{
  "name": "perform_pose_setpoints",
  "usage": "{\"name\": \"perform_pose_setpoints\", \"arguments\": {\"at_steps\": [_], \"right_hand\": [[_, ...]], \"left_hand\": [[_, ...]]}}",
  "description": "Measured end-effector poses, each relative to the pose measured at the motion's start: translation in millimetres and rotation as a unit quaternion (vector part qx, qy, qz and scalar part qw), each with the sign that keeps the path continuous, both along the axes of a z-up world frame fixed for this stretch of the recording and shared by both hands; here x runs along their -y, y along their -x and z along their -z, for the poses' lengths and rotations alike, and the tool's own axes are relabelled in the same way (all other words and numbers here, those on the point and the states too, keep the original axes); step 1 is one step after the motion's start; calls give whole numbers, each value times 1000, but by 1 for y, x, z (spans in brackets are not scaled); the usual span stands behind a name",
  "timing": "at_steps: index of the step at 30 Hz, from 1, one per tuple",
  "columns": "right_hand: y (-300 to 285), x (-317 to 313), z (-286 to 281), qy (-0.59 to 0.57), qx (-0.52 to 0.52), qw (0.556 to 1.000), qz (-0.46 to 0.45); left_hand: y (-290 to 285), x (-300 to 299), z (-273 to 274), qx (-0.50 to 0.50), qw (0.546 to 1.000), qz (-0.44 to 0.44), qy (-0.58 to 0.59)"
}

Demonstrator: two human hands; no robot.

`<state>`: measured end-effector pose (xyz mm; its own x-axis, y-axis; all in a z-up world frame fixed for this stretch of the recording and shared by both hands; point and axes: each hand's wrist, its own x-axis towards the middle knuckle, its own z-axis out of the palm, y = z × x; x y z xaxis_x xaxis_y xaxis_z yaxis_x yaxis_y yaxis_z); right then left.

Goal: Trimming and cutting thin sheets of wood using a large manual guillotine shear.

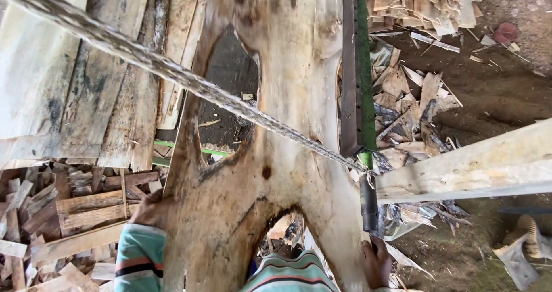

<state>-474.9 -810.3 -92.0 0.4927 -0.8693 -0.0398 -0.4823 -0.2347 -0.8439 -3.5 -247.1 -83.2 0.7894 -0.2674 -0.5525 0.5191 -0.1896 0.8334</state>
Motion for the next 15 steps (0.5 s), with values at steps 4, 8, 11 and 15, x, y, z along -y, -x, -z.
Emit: {"name": "perform_pose_setpoints", "arguments": {"at_steps": [4,8,11,15], "right_hand": [[-7,6,-6,-78,-130,988,24],[0,0,2,-25,-232,972,-14],[10,-10,20,-16,-184,983,5],[16,-34,29,-54,-120,990,45]], "left_hand": [[17,29,-56,81,989,118,-28],[39,68,-161,60,983,166,40],[53,80,-217,59,980,188,16],[67,46,-232,2,988,142,-60]]}}
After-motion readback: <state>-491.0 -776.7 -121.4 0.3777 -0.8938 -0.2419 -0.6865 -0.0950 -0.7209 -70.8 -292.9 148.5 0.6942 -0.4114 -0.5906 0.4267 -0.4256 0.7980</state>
